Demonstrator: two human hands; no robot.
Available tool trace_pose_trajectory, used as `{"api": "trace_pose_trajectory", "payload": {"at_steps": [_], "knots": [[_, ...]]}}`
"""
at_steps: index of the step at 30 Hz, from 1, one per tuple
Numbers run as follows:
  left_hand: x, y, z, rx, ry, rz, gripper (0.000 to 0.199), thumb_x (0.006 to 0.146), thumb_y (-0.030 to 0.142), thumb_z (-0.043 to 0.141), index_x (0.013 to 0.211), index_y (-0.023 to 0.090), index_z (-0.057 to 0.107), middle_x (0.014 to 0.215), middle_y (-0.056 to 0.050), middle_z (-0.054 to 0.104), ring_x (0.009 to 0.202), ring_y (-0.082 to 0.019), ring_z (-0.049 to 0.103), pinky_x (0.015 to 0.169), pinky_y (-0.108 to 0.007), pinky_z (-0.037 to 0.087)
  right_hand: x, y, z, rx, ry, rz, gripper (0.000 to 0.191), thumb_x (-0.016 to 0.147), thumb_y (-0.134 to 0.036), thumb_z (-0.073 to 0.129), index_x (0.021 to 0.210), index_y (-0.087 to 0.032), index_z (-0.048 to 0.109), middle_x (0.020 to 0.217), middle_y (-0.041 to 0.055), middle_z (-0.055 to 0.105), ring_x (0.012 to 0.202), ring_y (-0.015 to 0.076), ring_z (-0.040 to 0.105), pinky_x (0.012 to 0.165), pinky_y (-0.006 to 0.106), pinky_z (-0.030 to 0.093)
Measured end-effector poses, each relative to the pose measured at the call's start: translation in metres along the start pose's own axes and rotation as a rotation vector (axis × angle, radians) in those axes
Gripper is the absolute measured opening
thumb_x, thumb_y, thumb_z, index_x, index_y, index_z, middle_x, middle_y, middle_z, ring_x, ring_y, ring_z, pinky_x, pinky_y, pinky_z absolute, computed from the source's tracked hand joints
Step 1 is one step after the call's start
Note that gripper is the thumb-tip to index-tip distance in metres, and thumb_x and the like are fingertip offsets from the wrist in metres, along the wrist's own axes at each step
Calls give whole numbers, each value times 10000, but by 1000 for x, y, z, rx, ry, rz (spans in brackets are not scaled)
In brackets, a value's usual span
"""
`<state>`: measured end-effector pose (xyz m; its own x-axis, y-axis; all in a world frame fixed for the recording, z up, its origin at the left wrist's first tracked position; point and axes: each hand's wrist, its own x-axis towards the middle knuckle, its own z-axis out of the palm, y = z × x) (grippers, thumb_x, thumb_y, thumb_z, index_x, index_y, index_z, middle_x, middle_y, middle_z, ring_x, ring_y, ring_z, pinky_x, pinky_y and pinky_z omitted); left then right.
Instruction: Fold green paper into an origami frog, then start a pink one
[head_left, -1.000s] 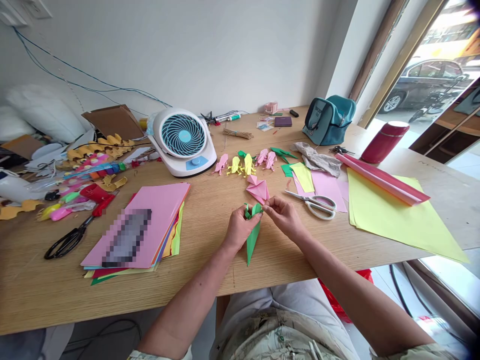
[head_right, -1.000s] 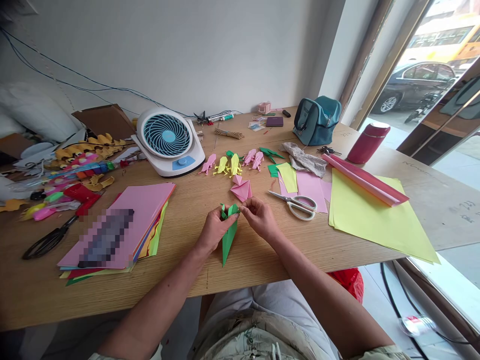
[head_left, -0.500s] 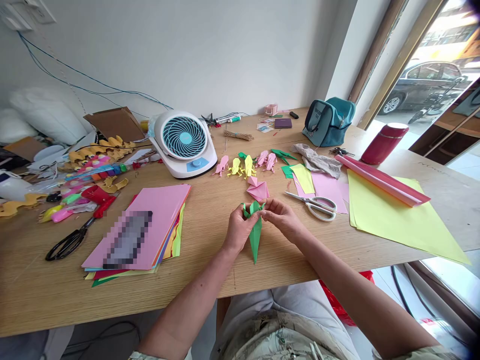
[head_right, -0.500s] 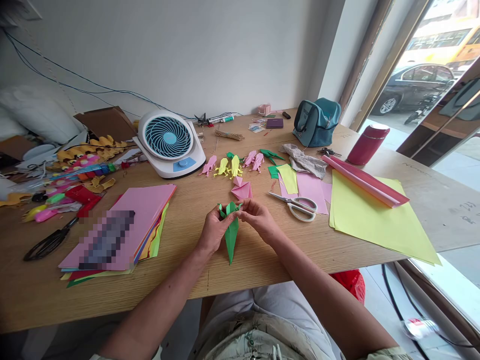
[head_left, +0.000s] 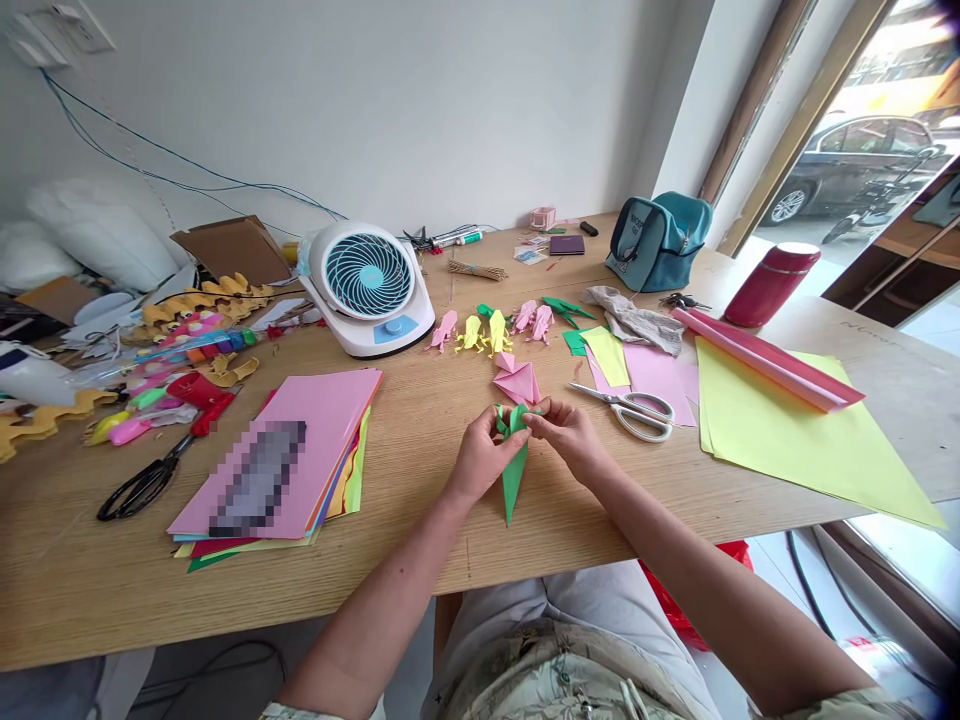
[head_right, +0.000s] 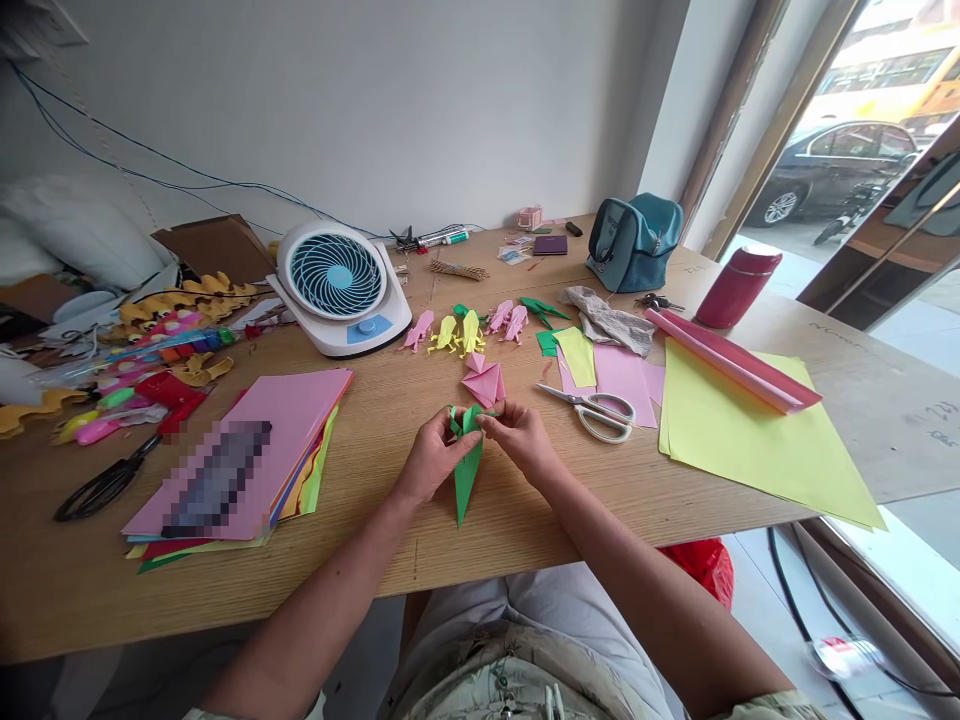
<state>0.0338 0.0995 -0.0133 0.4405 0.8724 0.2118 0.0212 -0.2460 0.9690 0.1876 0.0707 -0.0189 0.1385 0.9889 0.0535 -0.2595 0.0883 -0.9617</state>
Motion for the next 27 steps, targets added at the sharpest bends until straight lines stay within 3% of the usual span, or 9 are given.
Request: {"api": "trace_pose_trajectory", "payload": {"at_steps": [3,7,11,17,19,21,27], "knots": [[2,-1,-5,-85,-70,-3,238,846,396,678,906,170,632,835,4,619,781,-122,567,723,-208,457,0,-2,-2,-5,37,-13,411,614,-513,864,683,-195,614,597,-38,563,572,93,448,564,263,364],[3,-3,-5,-121,9,-40,275,788,410,748,830,161,637,756,23,601,710,-112,549,669,-203,452,-2,-4,1,8,-1,6,427,597,-517,869,711,-199,608,659,-24,615,606,104,500,601,273,409],[2,-6,-2,-72,23,-16,245,797,380,748,869,163,661,815,2,653,761,-128,595,705,-216,479,-2,-3,3,18,-28,17,452,581,-527,870,728,-204,590,721,-13,647,642,120,545,636,292,445],[4,4,-11,-150,10,10,386,888,338,643,1244,191,608,1111,-83,689,973,-173,656,845,-282,545,1,-3,-2,-2,18,-5,466,599,-541,856,707,-213,543,623,-44,576,571,98,459,552,261,360],[6,9,-16,-109,7,77,440,899,306,622,1330,230,570,1254,-96,638,942,-150,650,788,-260,562,0,-5,-3,-9,3,-4,465,601,-543,854,713,-209,550,631,-39,583,577,99,456,550,260,345],[8,12,-20,-8,-18,153,369,907,282,603,1272,237,636,1332,-99,597,875,-127,636,711,-229,557,-1,-7,-3,-14,-15,0,468,597,-544,856,711,-202,557,624,-41,573,572,95,441,547,258,328],[10,11,-25,106,-16,139,235,873,283,652,1084,208,722,996,-53,720,814,-138,656,758,-251,551,-1,-9,-3,-30,-28,-11,481,604,-568,843,692,-203,541,607,-47,540,565,94,420,550,263,316]]}}
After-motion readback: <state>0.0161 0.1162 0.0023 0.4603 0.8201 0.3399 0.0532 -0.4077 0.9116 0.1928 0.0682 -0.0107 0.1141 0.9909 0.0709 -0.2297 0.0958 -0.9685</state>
